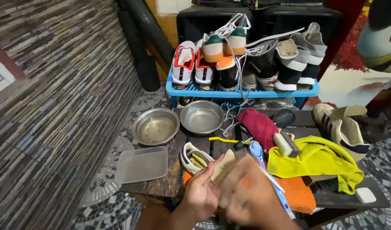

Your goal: The person scrubs the upper part of a white sneaker with a brush, repeatedly dipping the brush into a metal bowl of water to wet it. The person holds the shoe steady with one hand while scrubbing with the other.

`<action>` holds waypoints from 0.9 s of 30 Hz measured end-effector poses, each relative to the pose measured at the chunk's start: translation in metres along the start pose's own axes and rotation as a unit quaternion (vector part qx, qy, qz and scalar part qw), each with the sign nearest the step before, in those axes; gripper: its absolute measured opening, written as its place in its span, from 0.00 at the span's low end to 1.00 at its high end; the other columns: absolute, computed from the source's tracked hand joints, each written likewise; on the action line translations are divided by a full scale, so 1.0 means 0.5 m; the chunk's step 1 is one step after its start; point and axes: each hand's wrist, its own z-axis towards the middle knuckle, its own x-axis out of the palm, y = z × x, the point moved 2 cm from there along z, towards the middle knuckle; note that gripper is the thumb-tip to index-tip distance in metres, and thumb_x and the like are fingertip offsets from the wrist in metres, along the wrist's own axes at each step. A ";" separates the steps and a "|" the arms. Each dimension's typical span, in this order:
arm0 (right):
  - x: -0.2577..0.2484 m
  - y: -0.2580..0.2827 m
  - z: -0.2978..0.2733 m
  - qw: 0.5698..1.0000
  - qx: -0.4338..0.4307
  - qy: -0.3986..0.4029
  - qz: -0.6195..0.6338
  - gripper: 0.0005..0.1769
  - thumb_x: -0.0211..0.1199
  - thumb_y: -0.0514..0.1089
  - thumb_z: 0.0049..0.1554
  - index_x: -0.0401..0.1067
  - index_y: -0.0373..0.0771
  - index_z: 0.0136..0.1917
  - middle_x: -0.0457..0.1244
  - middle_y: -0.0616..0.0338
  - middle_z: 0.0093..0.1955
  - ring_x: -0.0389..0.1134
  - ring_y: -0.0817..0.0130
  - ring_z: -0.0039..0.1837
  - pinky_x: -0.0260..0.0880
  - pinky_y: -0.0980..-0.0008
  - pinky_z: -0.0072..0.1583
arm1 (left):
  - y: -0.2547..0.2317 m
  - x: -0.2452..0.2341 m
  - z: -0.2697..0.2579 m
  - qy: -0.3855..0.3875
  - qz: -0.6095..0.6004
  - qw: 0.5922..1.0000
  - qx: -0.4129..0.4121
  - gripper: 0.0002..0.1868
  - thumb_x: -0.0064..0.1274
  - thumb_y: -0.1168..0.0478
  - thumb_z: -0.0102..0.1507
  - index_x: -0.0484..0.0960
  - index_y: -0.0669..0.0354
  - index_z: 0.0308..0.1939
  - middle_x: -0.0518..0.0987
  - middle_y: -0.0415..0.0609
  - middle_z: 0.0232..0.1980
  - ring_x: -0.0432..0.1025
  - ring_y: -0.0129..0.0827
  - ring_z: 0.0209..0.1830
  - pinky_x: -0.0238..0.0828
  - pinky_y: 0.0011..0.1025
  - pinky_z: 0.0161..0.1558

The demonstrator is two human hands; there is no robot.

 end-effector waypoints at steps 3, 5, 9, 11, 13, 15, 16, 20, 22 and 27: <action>0.064 -0.248 -0.263 0.862 0.404 -0.113 0.284 0.34 0.68 0.33 0.53 0.64 0.34 0.71 0.68 0.58 0.62 0.71 0.74 0.61 0.75 0.71 0.61 | 0.007 -0.039 0.028 0.030 -0.019 0.999 -0.007 0.31 0.41 0.55 0.71 0.71 0.59 0.78 0.75 0.60 0.74 0.71 0.46 0.70 0.66 0.42 0.69; -0.017 -0.181 -0.171 0.952 0.288 -0.095 -0.044 0.27 0.68 0.40 0.50 0.72 0.40 0.63 0.67 0.54 0.59 0.68 0.63 0.62 0.69 0.54 0.67 | 0.001 0.006 -0.005 0.008 -0.005 1.000 0.011 0.32 0.39 0.56 0.70 0.70 0.68 0.76 0.74 0.66 0.74 0.69 0.53 0.71 0.62 0.48 0.72; -0.022 -0.012 0.016 0.991 -0.009 -0.055 -0.121 0.08 0.53 0.49 0.54 0.70 0.52 0.35 0.67 0.67 0.41 0.70 0.69 0.41 0.67 0.68 0.47 | 0.005 0.013 0.000 0.014 -0.024 0.999 0.020 0.31 0.37 0.57 0.71 0.70 0.71 0.76 0.72 0.68 0.75 0.66 0.53 0.75 0.56 0.47 0.78; 0.010 -0.061 -0.080 0.978 0.203 -0.031 -0.037 0.11 0.61 0.50 0.54 0.76 0.50 0.50 0.65 0.64 0.56 0.67 0.70 0.58 0.64 0.67 0.61 | 0.000 0.001 0.002 -0.005 0.006 1.000 -0.008 0.31 0.40 0.54 0.71 0.73 0.62 0.76 0.76 0.60 0.73 0.71 0.47 0.68 0.65 0.43 0.69; 0.011 -0.111 -0.130 0.912 0.406 -0.010 0.054 0.25 0.70 0.52 0.54 0.82 0.49 0.65 0.63 0.61 0.71 0.65 0.70 0.76 0.61 0.66 0.74 | 0.001 -0.009 0.002 -0.030 0.041 0.998 -0.038 0.30 0.44 0.50 0.70 0.77 0.53 0.76 0.80 0.53 0.71 0.76 0.42 0.62 0.74 0.40 0.59; -0.044 -0.133 -0.094 0.946 0.059 -0.051 -0.316 0.17 0.68 0.46 0.51 0.77 0.40 0.54 0.66 0.47 0.56 0.67 0.50 0.57 0.67 0.49 0.60 | 0.000 0.001 0.010 0.016 -0.040 0.998 0.052 0.31 0.38 0.59 0.70 0.69 0.76 0.74 0.69 0.73 0.77 0.65 0.56 0.76 0.56 0.49 0.78; -0.038 -0.106 -0.065 0.946 0.055 -0.051 -0.314 0.17 0.68 0.46 0.51 0.77 0.40 0.54 0.66 0.47 0.56 0.67 0.50 0.57 0.67 0.49 0.60 | -0.001 0.000 0.006 0.017 -0.040 0.997 0.056 0.31 0.38 0.59 0.70 0.69 0.76 0.74 0.69 0.73 0.77 0.65 0.56 0.76 0.56 0.49 0.78; -0.017 -0.009 -0.042 0.988 0.026 -0.015 -0.153 0.07 0.57 0.40 0.51 0.70 0.45 0.46 0.63 0.57 0.53 0.65 0.51 0.55 0.67 0.54 0.55 | -0.004 0.018 -0.008 0.007 0.006 1.000 0.016 0.32 0.40 0.55 0.70 0.70 0.65 0.77 0.74 0.67 0.75 0.70 0.54 0.70 0.65 0.45 0.69; -0.016 -0.050 -0.078 0.985 0.028 0.055 -0.159 0.11 0.61 0.42 0.59 0.77 0.47 0.56 0.64 0.50 0.67 0.63 0.32 0.68 0.68 0.37 0.62 | -0.001 0.012 -0.009 -0.005 0.031 0.999 -0.011 0.33 0.42 0.52 0.70 0.72 0.57 0.78 0.76 0.65 0.74 0.74 0.58 0.65 0.71 0.49 0.62; -0.139 -0.200 -0.145 0.877 0.264 -0.174 -0.361 0.19 0.66 0.46 0.50 0.82 0.46 0.55 0.72 0.56 0.57 0.70 0.56 0.63 0.68 0.54 0.64 | 0.000 -0.006 -0.003 -0.003 -0.019 0.998 0.056 0.31 0.38 0.64 0.68 0.69 0.82 0.73 0.71 0.75 0.75 0.66 0.57 0.73 0.56 0.50 0.77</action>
